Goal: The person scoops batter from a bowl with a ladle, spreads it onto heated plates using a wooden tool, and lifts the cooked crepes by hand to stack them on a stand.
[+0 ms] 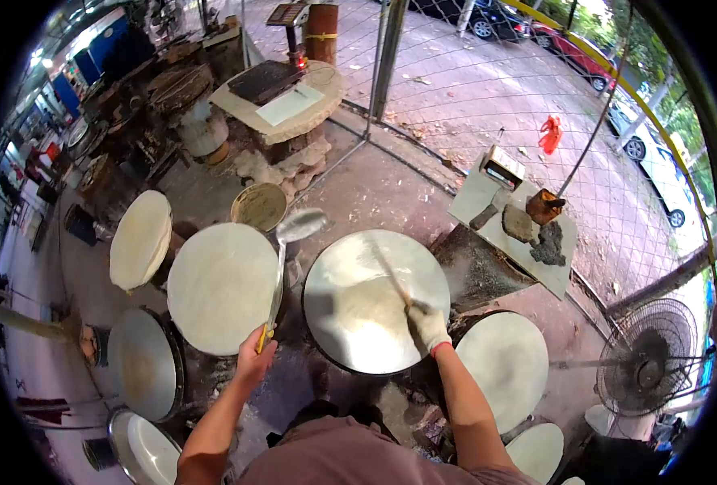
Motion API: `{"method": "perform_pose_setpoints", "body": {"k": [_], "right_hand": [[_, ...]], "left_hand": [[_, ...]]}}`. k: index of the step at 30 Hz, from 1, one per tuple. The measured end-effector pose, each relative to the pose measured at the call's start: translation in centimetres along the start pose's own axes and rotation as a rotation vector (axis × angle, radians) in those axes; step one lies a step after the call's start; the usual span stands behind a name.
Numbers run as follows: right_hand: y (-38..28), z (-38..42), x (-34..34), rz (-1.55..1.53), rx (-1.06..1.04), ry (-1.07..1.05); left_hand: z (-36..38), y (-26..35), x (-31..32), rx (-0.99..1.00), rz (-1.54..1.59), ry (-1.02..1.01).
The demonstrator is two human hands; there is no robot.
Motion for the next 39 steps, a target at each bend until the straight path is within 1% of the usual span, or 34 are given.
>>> {"method": "perform_pose_setpoints", "body": {"k": [1,2,3,5,6,7,9,10,11,13,15,16,17,19,21,22,23,24,25,27,28,29,31,33,34,35,37,38,39], "right_hand": [[0.0,-1.3,-0.6,-0.062,0.006,0.036],[0.2,-3.1,0.1,0.169,-0.076,-0.053],[-1.5,-1.8,2.4,0.295,0.029,-0.169],[0.0,0.4,4.1,0.157,0.197,-0.354],[-1.1,2.8,4.4,0.042,0.278,-0.392],[-0.7,2.3,3.5,0.05,0.279,-0.404],[-1.5,0.4,0.8,0.182,0.006,-0.379],[-2.8,-0.3,0.1,0.197,0.098,-0.314],[-2.2,-2.1,0.3,-0.112,0.114,-0.252],[-3.7,-2.8,1.7,0.222,0.168,-0.367],[-0.9,-0.7,3.6,0.128,0.384,-0.592],[0.5,1.0,3.1,0.154,0.427,-0.646],[1.7,3.1,2.3,0.08,0.496,-0.647],[1.9,6.2,0.3,0.062,0.573,-0.695],[1.4,3.6,-2.0,0.194,0.465,-0.682],[0.0,1.5,-2.3,0.446,0.507,-0.499],[-1.3,-0.7,-1.8,0.212,0.395,-0.441],[-1.8,-3.0,-1.2,-0.131,0.23,-0.456],[-2.7,-3.5,-0.4,-0.13,0.23,-0.458],[-2.2,-3.6,2.2,0.269,0.34,-0.556],[-0.3,-2.0,3.2,0.223,0.474,-0.712],[3.5,-1.7,2.4,0.247,0.592,-0.792],[3.0,3.8,0.3,0.089,0.668,-0.825],[2.5,5.4,-2.8,0.149,0.617,-0.828],[2.1,4.6,-3.8,0.235,0.596,-0.767],[0.8,3.2,-5.4,0.3,0.517,-0.634],[-0.3,-0.4,-6.0,-0.154,0.29,-0.43],[0.1,-1.2,-5.4,-0.154,0.288,-0.43],[0.6,-1.3,-3.6,0.084,0.347,-0.415]], "left_hand": [[0.2,0.6,1.0,-0.006,0.106,-0.034],[0.5,1.0,2.0,-0.007,0.213,-0.065],[0.8,1.0,2.4,-0.009,0.21,-0.05],[1.3,0.7,3.3,-0.023,0.393,-0.024],[1.9,0.7,3.5,-0.05,0.462,0.004],[2.4,0.6,3.4,-0.049,0.466,0.017],[3.8,0.0,2.8,-0.031,0.477,0.059],[4.5,-0.5,2.5,-0.059,0.488,0.099],[5.2,-0.7,2.5,-0.066,0.488,0.108],[6.5,-1.2,2.3,-0.083,0.565,0.157],[7.7,-1.8,2.1,-0.085,0.597,0.196],[8.2,-1.9,2.0,-0.083,0.625,0.218],[8.8,-1.9,1.8,-0.081,0.655,0.241],[9.8,-2.2,1.5,-0.052,0.65,0.257],[10.6,-2.9,1.1,-0.044,0.64,0.267],[10.9,-3.0,1.2,-0.049,0.641,0.275],[11.1,-3.0,1.3,-0.06,0.659,0.299],[11.3,-3.1,1.4,-0.07,0.677,0.321],[11.5,-3.1,1.6,-0.069,0.678,0.323],[12.0,-3.4,1.9,-0.078,0.709,0.328],[12.4,-3.5,2.1,-0.085,0.706,0.33],[12.5,-3.3,2.3,-0.074,0.719,0.334],[13.1,-3.3,2.5,-0.058,0.74,0.349],[13.8,-3.2,2.7,-0.062,0.731,0.346],[14.2,-3.3,2.8,-0.061,0.732,0.348],[14.6,-3.6,3.0,-0.085,0.744,0.354],[15.1,-3.8,3.6,-0.106,0.756,0.356],[15.4,-4.0,3.9,-0.113,0.756,0.354],[15.8,-4.2,4.2,-0.121,0.754,0.354]]}}
Point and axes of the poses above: each hand's wrist, its own z-axis away from the middle knuckle, its own x-axis out of the palm, y = z × x, the point moved 9 cm from there along -z, towards the middle knuckle, and after that the axes turned 5 degrees about -y, right-handed, at the moved point
